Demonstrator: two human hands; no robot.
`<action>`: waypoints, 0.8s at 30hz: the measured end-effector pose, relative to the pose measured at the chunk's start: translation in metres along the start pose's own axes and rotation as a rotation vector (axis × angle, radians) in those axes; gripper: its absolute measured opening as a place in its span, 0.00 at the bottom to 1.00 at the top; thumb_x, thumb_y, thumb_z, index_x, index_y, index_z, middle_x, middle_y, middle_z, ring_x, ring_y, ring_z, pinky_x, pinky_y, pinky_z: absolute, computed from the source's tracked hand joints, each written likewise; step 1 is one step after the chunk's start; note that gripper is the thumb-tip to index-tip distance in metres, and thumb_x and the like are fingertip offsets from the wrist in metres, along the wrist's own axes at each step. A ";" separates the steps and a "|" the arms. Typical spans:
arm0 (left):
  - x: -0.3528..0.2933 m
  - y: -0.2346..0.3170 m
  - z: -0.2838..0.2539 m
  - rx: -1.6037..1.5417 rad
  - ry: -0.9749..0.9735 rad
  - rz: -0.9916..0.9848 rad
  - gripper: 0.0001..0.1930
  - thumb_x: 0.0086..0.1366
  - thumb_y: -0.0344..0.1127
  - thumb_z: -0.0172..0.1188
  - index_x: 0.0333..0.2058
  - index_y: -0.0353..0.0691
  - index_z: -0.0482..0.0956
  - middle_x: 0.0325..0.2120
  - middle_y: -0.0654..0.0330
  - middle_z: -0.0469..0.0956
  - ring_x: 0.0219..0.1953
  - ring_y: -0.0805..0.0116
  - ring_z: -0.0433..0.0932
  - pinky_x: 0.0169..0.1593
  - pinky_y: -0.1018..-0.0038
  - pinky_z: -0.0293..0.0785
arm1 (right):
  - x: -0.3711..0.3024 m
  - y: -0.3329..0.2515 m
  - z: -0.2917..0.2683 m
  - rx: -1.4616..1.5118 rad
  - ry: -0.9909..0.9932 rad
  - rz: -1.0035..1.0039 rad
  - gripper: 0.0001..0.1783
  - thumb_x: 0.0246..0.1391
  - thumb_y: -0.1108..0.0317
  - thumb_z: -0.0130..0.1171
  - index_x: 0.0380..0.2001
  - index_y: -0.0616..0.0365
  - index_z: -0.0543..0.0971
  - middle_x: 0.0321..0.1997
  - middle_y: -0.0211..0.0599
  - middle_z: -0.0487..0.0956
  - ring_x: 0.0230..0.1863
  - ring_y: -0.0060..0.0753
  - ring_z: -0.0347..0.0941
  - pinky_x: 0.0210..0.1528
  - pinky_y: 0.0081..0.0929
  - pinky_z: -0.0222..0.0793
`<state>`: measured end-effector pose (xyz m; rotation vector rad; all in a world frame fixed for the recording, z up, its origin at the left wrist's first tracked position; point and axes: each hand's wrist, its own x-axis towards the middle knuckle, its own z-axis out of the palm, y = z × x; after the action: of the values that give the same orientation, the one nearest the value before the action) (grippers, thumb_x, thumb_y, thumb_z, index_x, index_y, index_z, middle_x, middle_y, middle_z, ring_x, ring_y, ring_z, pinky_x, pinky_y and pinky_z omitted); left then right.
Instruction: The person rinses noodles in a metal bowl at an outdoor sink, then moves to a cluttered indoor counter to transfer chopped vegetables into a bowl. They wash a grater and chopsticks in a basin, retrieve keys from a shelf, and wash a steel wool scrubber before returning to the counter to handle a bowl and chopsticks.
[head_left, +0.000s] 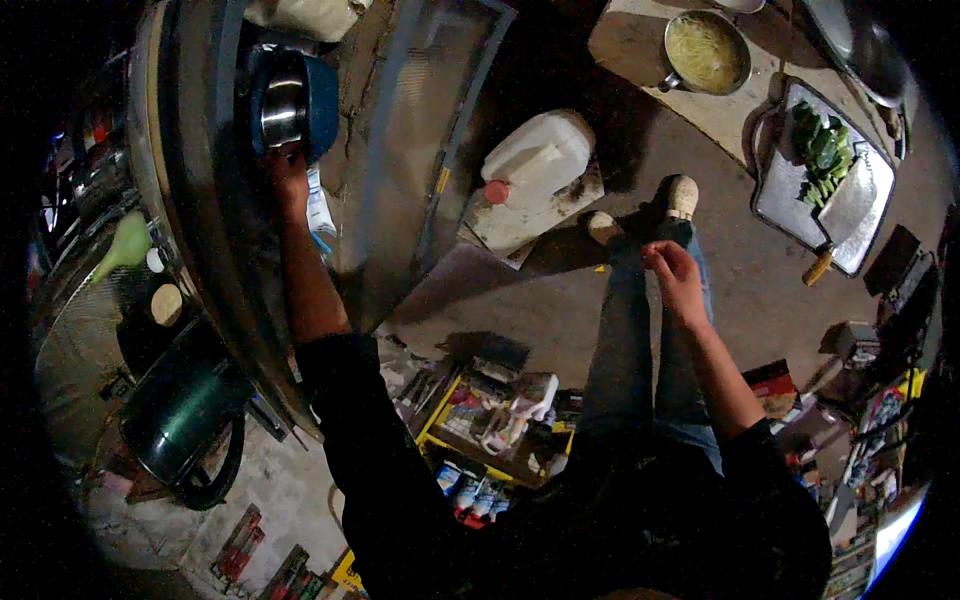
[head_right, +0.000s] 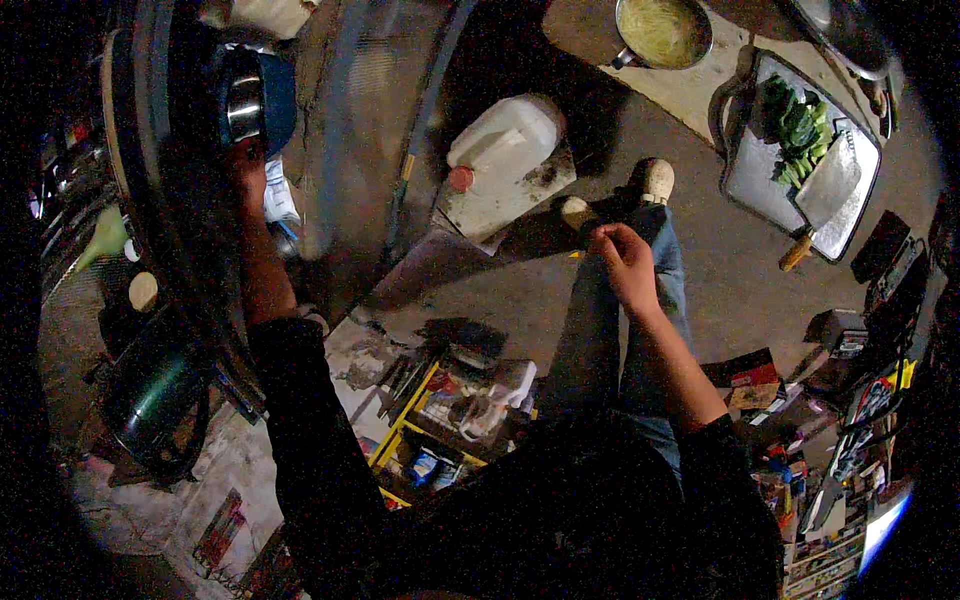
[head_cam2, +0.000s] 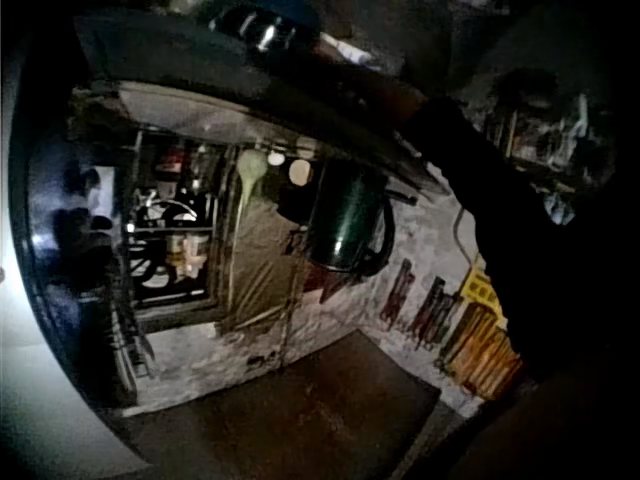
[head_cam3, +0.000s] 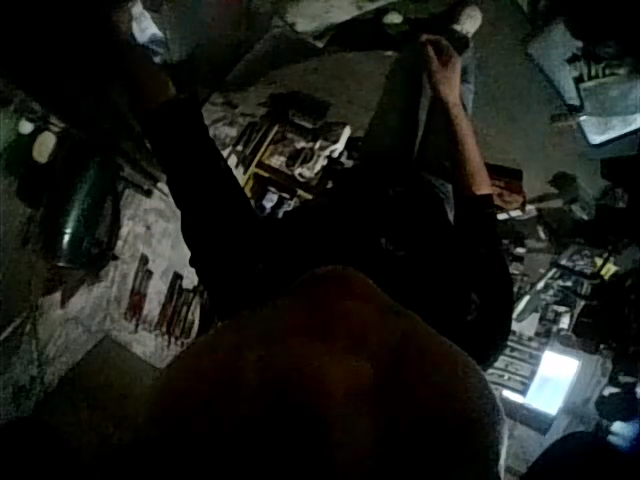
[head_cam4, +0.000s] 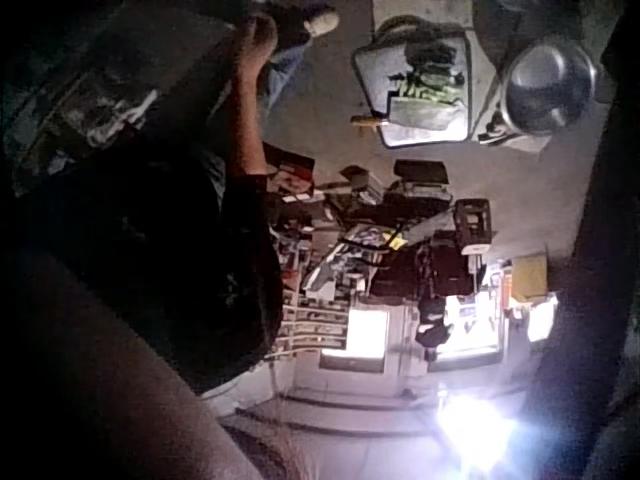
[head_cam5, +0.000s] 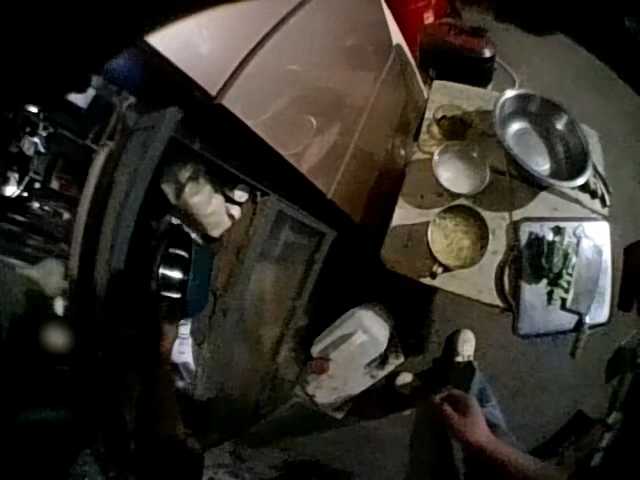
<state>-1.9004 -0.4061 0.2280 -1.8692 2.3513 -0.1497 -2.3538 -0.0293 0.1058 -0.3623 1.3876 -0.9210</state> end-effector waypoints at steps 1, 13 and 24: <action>0.001 0.000 -0.002 -0.003 0.065 0.068 0.12 0.56 0.38 0.58 0.38 0.41 0.79 0.37 0.48 0.77 0.44 0.56 0.73 0.48 0.68 0.67 | -0.001 0.000 0.001 0.008 -0.002 -0.005 0.06 0.58 0.70 0.48 0.34 0.62 0.72 0.32 0.28 0.74 0.36 0.19 0.68 0.43 0.19 0.63; 0.002 0.039 -0.036 -0.694 0.168 -0.352 0.22 0.58 0.46 0.57 0.44 0.34 0.76 0.37 0.53 0.77 0.42 0.65 0.73 0.48 0.73 0.65 | -0.015 0.012 0.002 -0.003 -0.009 -0.023 0.06 0.57 0.70 0.49 0.34 0.62 0.72 0.33 0.31 0.75 0.37 0.20 0.70 0.43 0.20 0.64; -0.008 0.051 -0.026 -0.112 0.563 0.000 0.07 0.52 0.27 0.56 0.32 0.35 0.76 0.31 0.48 0.76 0.36 0.49 0.73 0.41 0.63 0.69 | -0.029 0.019 0.001 -0.006 -0.010 -0.044 0.07 0.58 0.70 0.50 0.34 0.63 0.73 0.31 0.29 0.75 0.35 0.19 0.68 0.41 0.18 0.64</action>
<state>-1.9524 -0.3873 0.2458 -2.0932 2.7542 -0.6320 -2.3443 0.0035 0.1122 -0.4031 1.3778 -0.9502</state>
